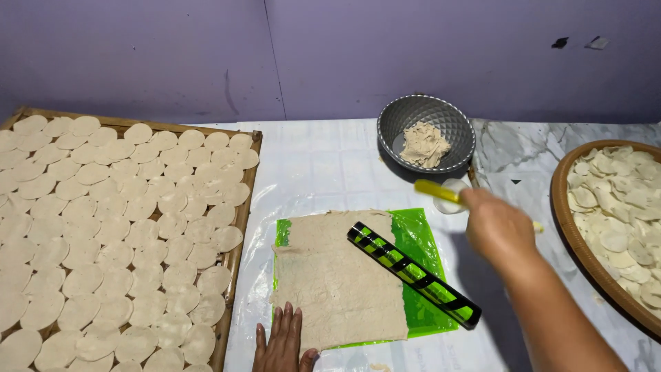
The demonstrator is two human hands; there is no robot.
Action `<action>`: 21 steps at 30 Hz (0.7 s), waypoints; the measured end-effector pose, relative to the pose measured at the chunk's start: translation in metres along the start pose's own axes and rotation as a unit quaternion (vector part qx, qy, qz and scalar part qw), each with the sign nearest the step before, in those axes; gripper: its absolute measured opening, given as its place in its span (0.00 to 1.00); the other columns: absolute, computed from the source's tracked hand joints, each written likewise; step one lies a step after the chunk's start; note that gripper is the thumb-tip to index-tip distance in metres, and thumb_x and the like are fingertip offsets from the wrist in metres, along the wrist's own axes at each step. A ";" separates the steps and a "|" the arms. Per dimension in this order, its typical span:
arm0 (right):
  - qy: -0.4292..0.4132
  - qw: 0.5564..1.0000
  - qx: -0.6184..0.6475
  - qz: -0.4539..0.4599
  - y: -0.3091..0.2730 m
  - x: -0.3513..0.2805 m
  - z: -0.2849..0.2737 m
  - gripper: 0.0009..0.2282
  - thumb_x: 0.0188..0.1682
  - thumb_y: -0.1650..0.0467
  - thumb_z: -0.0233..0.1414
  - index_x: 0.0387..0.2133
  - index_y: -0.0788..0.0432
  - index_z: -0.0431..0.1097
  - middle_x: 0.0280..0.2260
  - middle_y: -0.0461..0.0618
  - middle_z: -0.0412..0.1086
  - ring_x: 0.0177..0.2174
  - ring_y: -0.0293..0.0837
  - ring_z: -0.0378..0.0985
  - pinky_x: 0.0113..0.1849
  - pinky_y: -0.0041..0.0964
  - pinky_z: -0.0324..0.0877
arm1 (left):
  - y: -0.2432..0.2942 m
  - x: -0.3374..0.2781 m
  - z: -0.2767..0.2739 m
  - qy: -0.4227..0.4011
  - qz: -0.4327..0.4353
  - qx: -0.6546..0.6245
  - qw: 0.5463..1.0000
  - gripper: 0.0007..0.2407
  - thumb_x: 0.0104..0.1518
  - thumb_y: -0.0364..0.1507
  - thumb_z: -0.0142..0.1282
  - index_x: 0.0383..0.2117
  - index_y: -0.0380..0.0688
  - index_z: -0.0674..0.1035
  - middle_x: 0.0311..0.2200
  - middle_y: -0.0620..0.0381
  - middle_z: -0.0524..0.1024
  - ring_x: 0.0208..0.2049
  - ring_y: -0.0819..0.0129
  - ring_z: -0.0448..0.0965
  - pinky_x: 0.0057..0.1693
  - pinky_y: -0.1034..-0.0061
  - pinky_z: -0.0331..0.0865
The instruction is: The recorder rolls out dough and prepares small circular pastry rounds on a work station.
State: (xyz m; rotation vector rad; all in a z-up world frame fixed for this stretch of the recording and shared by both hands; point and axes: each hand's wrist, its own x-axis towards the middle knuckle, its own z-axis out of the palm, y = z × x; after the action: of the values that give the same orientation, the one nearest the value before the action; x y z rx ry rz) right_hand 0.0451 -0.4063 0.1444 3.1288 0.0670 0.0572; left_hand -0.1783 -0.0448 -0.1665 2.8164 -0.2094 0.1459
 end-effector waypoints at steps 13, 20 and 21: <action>0.026 0.989 -0.147 -0.009 0.016 0.209 0.093 0.10 0.48 0.72 0.52 0.38 0.49 0.80 0.39 0.49 0.81 0.43 0.48 0.83 0.39 0.43 0.76 | -0.019 -0.026 0.067 0.062 -0.052 0.062 0.995 0.26 0.63 0.48 0.35 0.64 0.51 0.64 0.65 0.48 0.62 0.67 0.55 0.57 0.68 0.35 0.35; -0.056 0.984 -0.168 -0.004 0.002 0.225 0.107 0.11 0.49 0.71 0.52 0.42 0.52 0.81 0.45 0.50 0.79 0.47 0.49 0.82 0.42 0.43 0.77 | -0.021 -0.035 0.080 0.024 -0.086 0.056 0.994 0.21 0.64 0.42 0.37 0.61 0.53 0.68 0.63 0.50 0.64 0.66 0.55 0.58 0.67 0.35 0.34; -0.069 0.984 -0.166 -0.002 0.001 0.228 0.110 0.12 0.50 0.71 0.53 0.44 0.53 0.80 0.47 0.50 0.79 0.48 0.50 0.81 0.42 0.44 0.77 | -0.024 -0.036 0.088 0.034 -0.092 0.064 0.993 0.20 0.64 0.41 0.36 0.61 0.55 0.68 0.63 0.52 0.64 0.66 0.55 0.58 0.68 0.34 0.34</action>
State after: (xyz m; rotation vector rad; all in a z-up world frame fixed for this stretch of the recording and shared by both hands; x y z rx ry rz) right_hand 0.2772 -0.3987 0.0426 2.7905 0.0558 -0.1360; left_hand -0.2034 -0.0449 -0.2616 2.9335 0.0789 0.2208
